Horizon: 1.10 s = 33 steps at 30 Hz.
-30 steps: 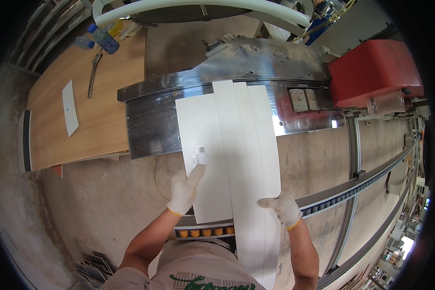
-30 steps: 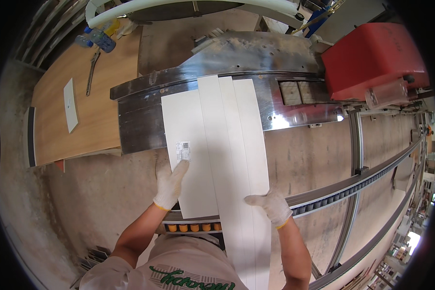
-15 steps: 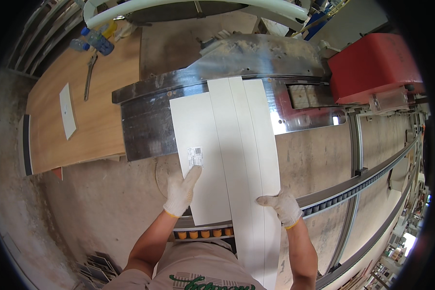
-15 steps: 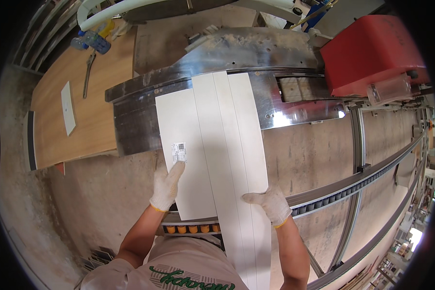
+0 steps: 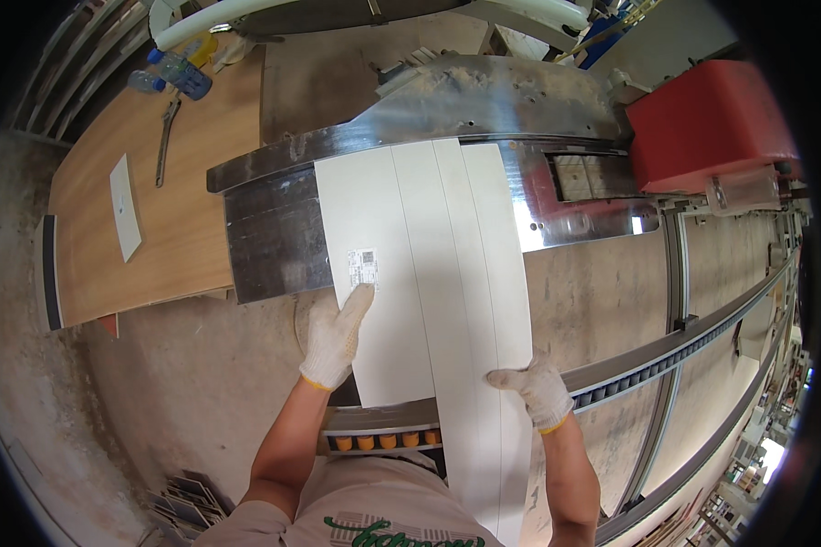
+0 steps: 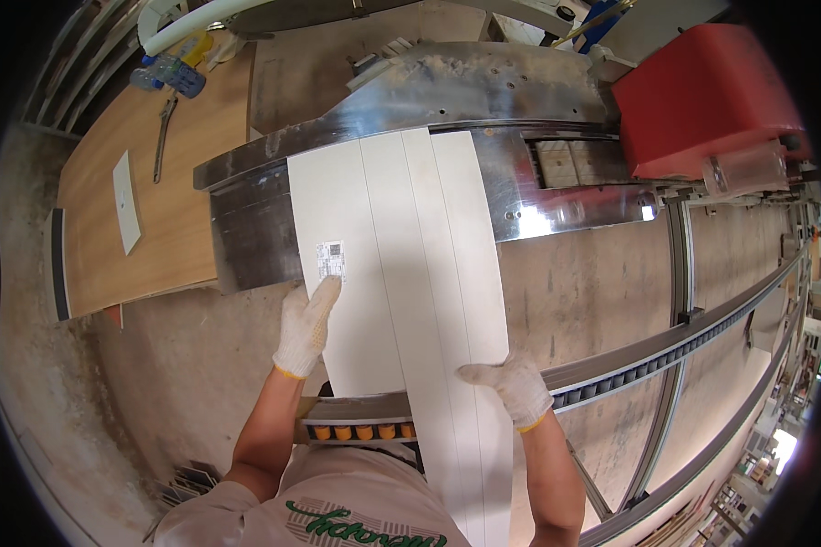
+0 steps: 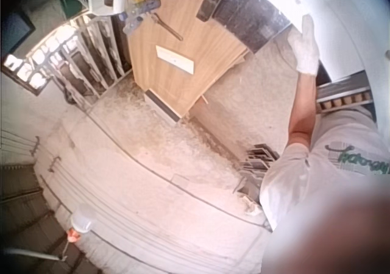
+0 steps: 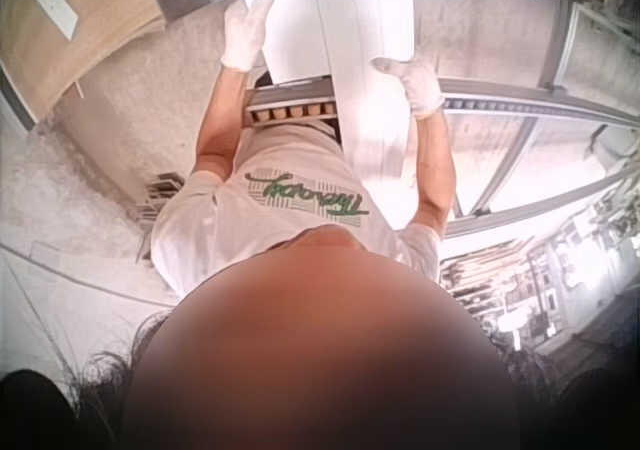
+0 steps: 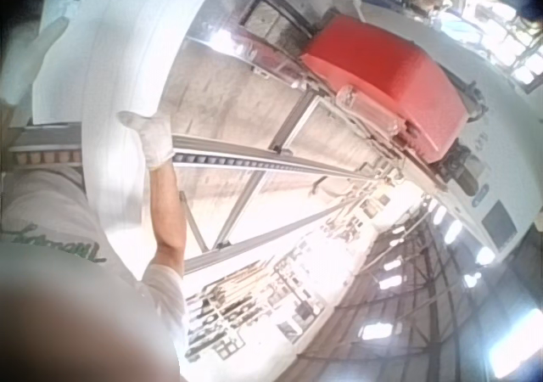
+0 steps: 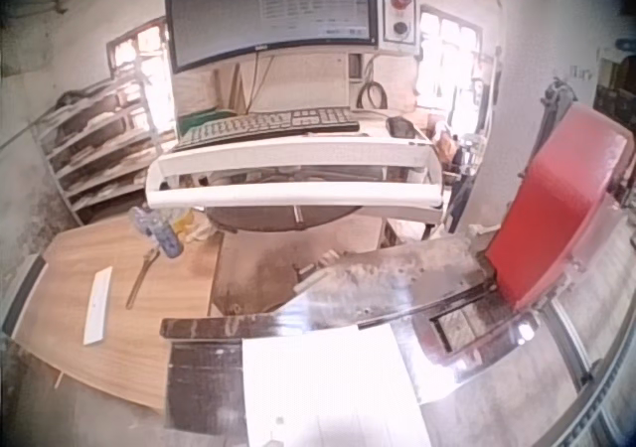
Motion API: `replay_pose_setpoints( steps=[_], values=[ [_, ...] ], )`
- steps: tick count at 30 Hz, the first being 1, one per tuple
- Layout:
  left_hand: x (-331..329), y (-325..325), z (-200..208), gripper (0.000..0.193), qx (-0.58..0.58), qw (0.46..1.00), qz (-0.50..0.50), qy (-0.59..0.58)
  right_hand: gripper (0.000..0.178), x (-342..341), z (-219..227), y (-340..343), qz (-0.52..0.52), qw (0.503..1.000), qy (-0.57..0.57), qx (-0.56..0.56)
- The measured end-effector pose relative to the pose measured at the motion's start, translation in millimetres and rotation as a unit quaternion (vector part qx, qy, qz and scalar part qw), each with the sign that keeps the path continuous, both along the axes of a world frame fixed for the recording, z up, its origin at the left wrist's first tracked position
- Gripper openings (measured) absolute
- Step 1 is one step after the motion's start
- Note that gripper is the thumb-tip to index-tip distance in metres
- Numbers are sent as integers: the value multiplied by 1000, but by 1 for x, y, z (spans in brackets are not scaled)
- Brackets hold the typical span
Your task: The person loads white rectangular panels onto a conveyor and feeds them into a panel saw. They retrieve cut pieces from the output side and place them on a nearby table. The person repeats this cycle for multiple panels, handling both large sheets and narrower strips.
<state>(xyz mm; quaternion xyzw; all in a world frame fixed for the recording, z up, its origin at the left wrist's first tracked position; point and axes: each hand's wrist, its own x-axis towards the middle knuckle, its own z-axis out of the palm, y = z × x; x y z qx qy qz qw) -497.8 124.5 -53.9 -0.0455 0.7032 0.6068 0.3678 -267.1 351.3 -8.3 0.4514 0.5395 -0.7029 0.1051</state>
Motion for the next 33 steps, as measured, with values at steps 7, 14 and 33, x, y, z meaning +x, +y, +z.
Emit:
replay_pose_setpoints(
  steps=[7, 14, 33],
  values=[
    [0, -1, -13, 34, 2, 1000, 17, 5, 44, -11, 11, 1, 13, 1000, 0, 22],
    [4, -2, -24, 37, 22, 997, 36, 62, 43, -10, -5, 11, 58, 998, 14, 23],
    [7, -4, -33, 30, 119, 991, 64, -2, 53, -14, -8, 9, -11, 1000, -5, -2]
  ],
)
